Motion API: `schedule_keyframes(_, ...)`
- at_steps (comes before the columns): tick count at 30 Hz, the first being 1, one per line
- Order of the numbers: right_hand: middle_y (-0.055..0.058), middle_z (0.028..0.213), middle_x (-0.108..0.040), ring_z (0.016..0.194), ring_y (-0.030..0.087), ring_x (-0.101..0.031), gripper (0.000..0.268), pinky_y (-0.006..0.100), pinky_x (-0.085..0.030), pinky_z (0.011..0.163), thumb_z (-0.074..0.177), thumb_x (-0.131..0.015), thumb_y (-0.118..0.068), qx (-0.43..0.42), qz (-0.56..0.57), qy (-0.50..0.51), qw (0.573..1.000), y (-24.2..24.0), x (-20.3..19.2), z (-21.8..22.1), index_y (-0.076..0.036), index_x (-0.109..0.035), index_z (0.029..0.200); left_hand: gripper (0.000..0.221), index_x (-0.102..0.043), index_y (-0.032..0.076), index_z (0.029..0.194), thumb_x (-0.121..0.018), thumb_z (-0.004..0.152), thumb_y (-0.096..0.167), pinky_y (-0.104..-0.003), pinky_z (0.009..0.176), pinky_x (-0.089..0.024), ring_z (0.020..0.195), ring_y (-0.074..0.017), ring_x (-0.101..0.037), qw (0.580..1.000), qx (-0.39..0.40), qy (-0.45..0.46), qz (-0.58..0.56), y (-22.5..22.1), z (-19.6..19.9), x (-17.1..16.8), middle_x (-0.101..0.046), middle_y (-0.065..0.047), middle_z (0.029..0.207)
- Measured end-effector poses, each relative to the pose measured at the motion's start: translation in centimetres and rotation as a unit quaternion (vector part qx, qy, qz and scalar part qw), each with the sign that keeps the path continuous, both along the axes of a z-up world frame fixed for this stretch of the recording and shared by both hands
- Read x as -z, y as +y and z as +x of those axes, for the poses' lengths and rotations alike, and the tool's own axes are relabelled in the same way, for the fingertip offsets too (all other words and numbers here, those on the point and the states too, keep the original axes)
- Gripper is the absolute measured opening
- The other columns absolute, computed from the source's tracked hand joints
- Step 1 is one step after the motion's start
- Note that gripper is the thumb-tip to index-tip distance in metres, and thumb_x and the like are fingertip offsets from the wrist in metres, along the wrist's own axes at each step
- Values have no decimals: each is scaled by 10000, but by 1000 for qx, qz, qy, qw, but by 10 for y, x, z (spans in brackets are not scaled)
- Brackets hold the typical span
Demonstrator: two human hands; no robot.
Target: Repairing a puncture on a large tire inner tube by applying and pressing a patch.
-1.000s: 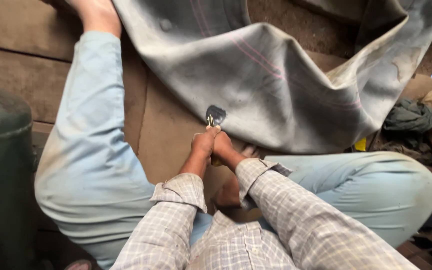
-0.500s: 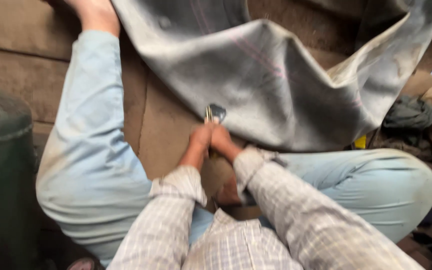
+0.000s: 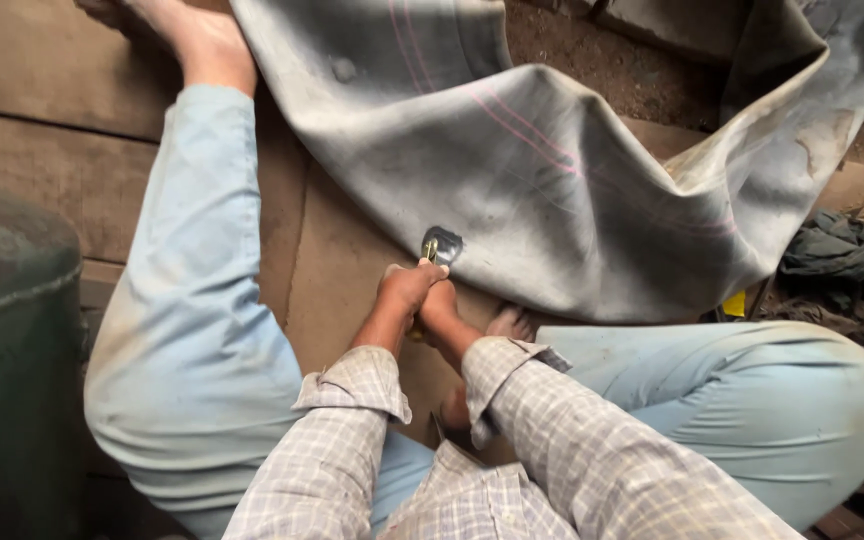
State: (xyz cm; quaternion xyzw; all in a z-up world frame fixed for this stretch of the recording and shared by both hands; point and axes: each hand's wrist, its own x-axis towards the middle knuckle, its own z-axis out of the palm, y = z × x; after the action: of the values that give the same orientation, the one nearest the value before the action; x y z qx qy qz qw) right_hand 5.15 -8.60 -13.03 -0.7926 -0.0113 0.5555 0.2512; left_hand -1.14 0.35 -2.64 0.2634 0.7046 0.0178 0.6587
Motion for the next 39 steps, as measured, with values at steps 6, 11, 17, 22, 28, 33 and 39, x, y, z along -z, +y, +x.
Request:
schedule_keyframes(6, 183, 890, -708, 744, 304, -669, 645, 488, -532, 662, 946, -519, -629, -7, -17, 6, 1000, -3, -51, 2, -10, -650, 1069, 475, -697, -118, 976, -784, 761, 296, -571, 661, -571, 774, -377, -724, 995, 43, -29, -83, 15, 11, -22, -728, -254, 901)
schedule_keyframes(11, 211, 867, -676, 699, 352, -663, 658, 524, -541, 634, 955, -509, -623, -36, -9, 4, 999, 22, -83, 25, 13, -597, 1101, 624, -692, -51, 1090, -835, 800, 483, -451, 854, -566, 956, -337, -725, 995, 56, 53, 56, 2, -4, 27, -727, -170, 987)
schedule_keyframes(17, 260, 962, -708, 813, 382, -716, 675, 519, -583, 752, 938, -531, -604, -237, -7, -75, 969, 23, -109, 97, -7, -575, 1251, 676, -544, 282, 1406, -767, 832, 561, -529, 1105, -408, 1350, -373, -436, 854, 277, 250, 363, -16, -5, -3, -526, -152, 1414)
schedule_keyframes(22, 262, 1141, -713, 1069, 388, -682, 669, 461, -527, 937, 946, -545, -608, -451, 2, -146, 880, 30, -132, 135, -57, -630, 1316, 1027, -340, 386, 1580, -803, 705, 660, -749, 1133, -101, 1506, -513, -14, 844, 329, 262, 333, -30, 10, 1, -91, -270, 1644)
schedule_keyframes(28, 247, 1206, -704, 1181, 401, -654, 648, 466, -497, 1003, 976, -538, -587, -507, -43, -133, 851, 15, -125, 148, -49, -617, 1330, 1135, -219, 439, 1615, -781, 674, 732, -803, 1128, 64, 1525, -523, 160, 865, 345, 267, 249, -28, 19, 6, 87, -262, 1689)
schedule_keyframes(33, 219, 1170, -711, 1153, 399, -649, 592, 486, -488, 977, 971, -490, -580, -504, -58, -159, 847, 39, -148, 126, -97, -639, 1281, 1166, -170, 447, 1619, -761, 666, 765, -809, 1111, 104, 1523, -514, 187, 864, 355, 266, 238, -28, 16, 13, 131, -253, 1689)
schedule_keyframes(39, 247, 1086, -714, 1057, 441, -651, 547, 534, -492, 907, 1001, -456, -552, -559, -6, -232, 796, 56, -140, 109, -61, -645, 1154, 1219, -137, 443, 1637, -756, 644, 787, -807, 1107, 124, 1528, -520, 190, 861, 358, 261, 250, -28, 13, 10, 135, -255, 1694)
